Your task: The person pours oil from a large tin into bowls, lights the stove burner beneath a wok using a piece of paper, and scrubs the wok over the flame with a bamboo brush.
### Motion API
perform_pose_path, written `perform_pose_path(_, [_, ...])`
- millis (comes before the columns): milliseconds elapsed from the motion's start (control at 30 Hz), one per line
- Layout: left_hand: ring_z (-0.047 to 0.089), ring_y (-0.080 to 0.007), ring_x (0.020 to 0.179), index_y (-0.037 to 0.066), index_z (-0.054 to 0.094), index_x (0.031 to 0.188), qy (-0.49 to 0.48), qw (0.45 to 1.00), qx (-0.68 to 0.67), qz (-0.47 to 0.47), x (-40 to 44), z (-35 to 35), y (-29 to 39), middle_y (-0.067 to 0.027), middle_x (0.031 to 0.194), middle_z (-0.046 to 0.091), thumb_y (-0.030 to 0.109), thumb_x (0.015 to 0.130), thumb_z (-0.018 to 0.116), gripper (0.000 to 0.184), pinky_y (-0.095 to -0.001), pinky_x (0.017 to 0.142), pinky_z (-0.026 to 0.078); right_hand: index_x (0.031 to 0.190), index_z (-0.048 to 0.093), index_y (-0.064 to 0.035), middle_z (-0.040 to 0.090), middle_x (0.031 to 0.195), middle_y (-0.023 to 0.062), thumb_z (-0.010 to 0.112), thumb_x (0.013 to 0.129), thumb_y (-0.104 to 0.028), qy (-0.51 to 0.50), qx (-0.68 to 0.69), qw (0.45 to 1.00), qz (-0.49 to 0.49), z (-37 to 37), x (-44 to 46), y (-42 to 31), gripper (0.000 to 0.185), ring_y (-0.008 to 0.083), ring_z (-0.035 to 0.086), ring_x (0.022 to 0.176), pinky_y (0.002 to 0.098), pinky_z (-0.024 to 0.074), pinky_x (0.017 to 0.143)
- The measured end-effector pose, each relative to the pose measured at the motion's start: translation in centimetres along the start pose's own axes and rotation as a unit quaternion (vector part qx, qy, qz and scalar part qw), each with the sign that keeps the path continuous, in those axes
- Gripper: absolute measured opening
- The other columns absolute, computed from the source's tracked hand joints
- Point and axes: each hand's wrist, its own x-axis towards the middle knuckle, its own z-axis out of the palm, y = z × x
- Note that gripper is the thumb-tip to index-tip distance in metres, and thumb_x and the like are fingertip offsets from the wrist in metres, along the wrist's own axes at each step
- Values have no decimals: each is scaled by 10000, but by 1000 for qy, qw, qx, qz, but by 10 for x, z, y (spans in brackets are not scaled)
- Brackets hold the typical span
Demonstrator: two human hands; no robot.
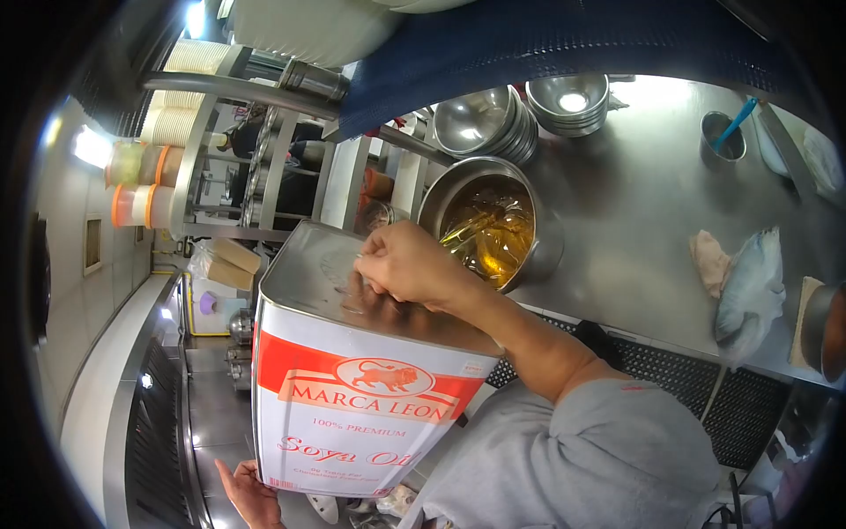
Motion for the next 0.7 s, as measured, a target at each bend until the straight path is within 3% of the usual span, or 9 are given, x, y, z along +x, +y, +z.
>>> perform_pose_path(67, [589, -223, 745, 3, 648, 932, -37, 999, -17, -12, 16, -22, -14, -111, 830, 647, 520, 933, 518, 533, -375, 689, 463, 818, 614, 52, 585, 615, 47, 614, 856, -119, -1, -10, 1000, -4, 3, 0, 1, 175, 79, 495, 466, 227, 346, 387])
perform_pose_path(167, [550, -164, 501, 65, 537, 708, -42, 998, -46, 32, 52, -36, -52, -66, 607, 600, 668, 914, 417, 648, -250, 458, 409, 826, 615, 55, 592, 619, 51, 603, 863, -122, -2, -35, 999, -13, 9, 0, 0, 180, 82, 501, 467, 232, 355, 390])
perform_pose_path(267, [593, -199, 671, 14, 550, 773, -102, 992, -79, -12, 70, -49, -78, -93, 689, 603, 624, 934, 429, 642, -299, 628, 471, 829, 612, 63, 607, 632, 65, 588, 871, -122, -2, -87, 996, -19, 17, -1, -2, 191, 92, 521, 470, 248, 377, 397])
perform_pose_path(367, [593, -206, 657, 8, 546, 786, -116, 986, -105, -53, 80, -35, -110, -96, 695, 603, 629, 932, 429, 648, -307, 624, 478, 843, 611, 62, 615, 652, 64, 579, 887, -135, -12, -152, 988, -10, 26, -6, -12, 205, 95, 536, 496, 263, 401, 435])
perform_pose_path(400, [579, -159, 534, 69, 556, 742, -64, 993, -90, -43, 80, -20, -125, -63, 625, 599, 661, 906, 452, 623, -244, 464, 450, 857, 611, 52, 606, 649, 49, 582, 898, -152, -15, -174, 985, 2, 31, -6, -16, 210, 87, 530, 520, 261, 404, 465])
perform_pose_path(500, [626, -200, 652, 61, 562, 880, -92, 983, -141, -75, 107, -20, -195, -82, 765, 648, 643, 910, 457, 592, -310, 557, 512, 887, 615, 49, 631, 689, 73, 581, 904, -184, -29, -293, 955, -32, 46, -2, -14, 236, 125, 578, 603, 290, 448, 553])
perform_pose_path(600, [627, -225, 976, 66, 561, 1132, -102, 979, -143, -106, 115, 0, -256, -84, 1088, 647, 598, 917, 488, 578, -391, 776, 504, 906, 623, 56, 664, 752, 125, 581, 886, -197, -58, -397, 915, -34, 70, 0, -13, 257, 183, 632, 692, 327, 485, 637])
perform_pose_path(633, [598, -192, 804, 84, 518, 903, -43, 976, -171, -130, 117, 14, -277, -54, 884, 613, 584, 919, 513, 500, -350, 685, 471, 911, 626, 58, 673, 772, 141, 582, 878, -200, -69, -425, 902, -23, 79, 1, -12, 263, 200, 646, 722, 338, 493, 664])
perform_pose_path(700, [617, -200, 845, 80, 566, 1076, -59, 965, -223, -124, 122, 34, -331, -61, 969, 637, 445, 940, 515, 393, -310, 679, 485, 914, 637, 55, 665, 791, 190, 567, 863, -205, -95, -460, 883, -12, 96, 3, -2, 275, 271, 653, 738, 368, 499, 685])
